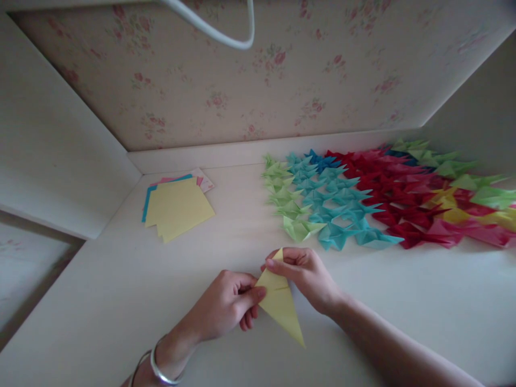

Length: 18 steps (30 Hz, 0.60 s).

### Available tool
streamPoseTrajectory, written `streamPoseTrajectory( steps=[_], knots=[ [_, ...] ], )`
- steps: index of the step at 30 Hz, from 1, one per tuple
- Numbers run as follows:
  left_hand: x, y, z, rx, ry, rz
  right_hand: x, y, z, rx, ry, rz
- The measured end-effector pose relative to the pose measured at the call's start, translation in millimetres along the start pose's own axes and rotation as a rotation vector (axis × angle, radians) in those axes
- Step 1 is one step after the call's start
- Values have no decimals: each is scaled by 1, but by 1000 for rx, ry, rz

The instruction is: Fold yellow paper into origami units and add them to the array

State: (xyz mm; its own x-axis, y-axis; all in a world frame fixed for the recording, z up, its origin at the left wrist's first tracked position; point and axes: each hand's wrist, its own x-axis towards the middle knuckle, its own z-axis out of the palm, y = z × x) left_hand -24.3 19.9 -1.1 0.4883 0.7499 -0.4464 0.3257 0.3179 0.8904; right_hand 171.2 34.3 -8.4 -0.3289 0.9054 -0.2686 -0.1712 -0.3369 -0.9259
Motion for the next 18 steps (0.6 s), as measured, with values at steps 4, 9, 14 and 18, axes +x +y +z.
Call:
streamPoseTrajectory(
  steps=[4, 9, 14, 18],
  knots=[
    [1, -3, -1, 13, -10, -12, 5, 0, -4, 10, 148, -115],
    [2, -6, 0, 6, -38, -35, 14, 4, -15, 196, 376, -170],
    [4, -2, -3, -23, 45, 7, 9, -1, -12, 231, 162, -85],
    [8, -3, -4, 161, 264, 122, 2, 1, -1, -17, -67, -47]
  ],
)
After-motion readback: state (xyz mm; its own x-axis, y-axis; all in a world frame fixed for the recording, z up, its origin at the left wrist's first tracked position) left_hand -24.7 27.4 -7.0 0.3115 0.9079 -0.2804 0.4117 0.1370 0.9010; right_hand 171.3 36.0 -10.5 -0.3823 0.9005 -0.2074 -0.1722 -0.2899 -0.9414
